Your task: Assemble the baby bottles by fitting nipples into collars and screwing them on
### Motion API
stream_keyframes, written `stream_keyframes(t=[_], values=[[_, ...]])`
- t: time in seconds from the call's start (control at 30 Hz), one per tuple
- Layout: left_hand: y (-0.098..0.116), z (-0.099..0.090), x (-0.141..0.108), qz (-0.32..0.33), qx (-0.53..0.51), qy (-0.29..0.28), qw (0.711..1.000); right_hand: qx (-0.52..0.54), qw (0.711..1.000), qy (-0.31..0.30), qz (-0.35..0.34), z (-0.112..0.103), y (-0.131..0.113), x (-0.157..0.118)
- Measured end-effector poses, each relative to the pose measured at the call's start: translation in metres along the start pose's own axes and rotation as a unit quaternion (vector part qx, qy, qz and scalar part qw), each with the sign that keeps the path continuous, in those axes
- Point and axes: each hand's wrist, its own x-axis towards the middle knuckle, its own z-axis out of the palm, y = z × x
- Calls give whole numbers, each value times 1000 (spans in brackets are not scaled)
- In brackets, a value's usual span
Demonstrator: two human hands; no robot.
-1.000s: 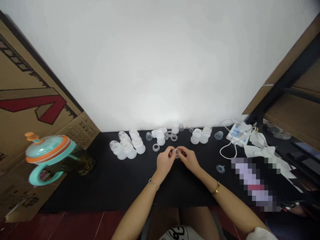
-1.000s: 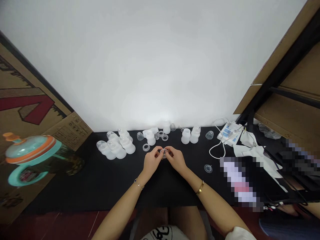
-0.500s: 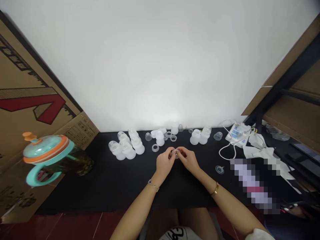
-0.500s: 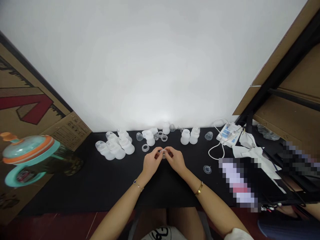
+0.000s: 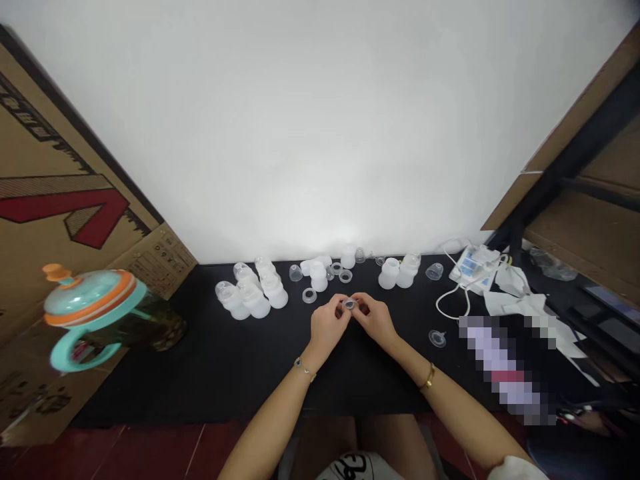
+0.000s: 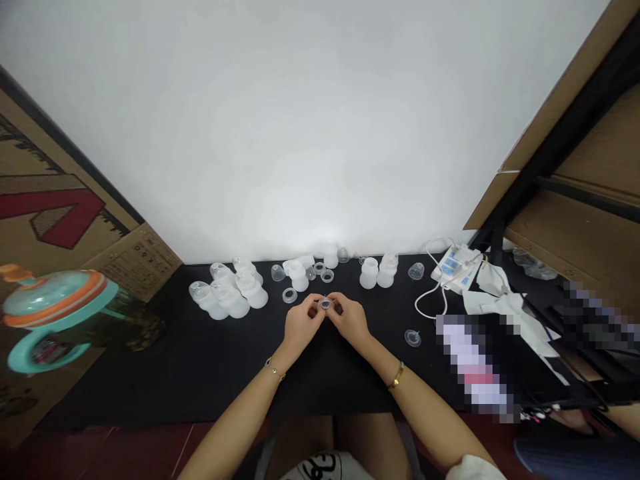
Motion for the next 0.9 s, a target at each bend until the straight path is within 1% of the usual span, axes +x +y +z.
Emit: stream_keyframes(t=[0.2,0.53,0.9], values=[[-2,1,0,-17,-10,-4,1000,-12,1000,4,-9,1,0,1],[-4,1,0,8,-8,7,1000,12,1000,4,-9,-3,-1,1],[-7,2,0,17,-13,20,1000,-20,999,-2,-31,1,6,1]])
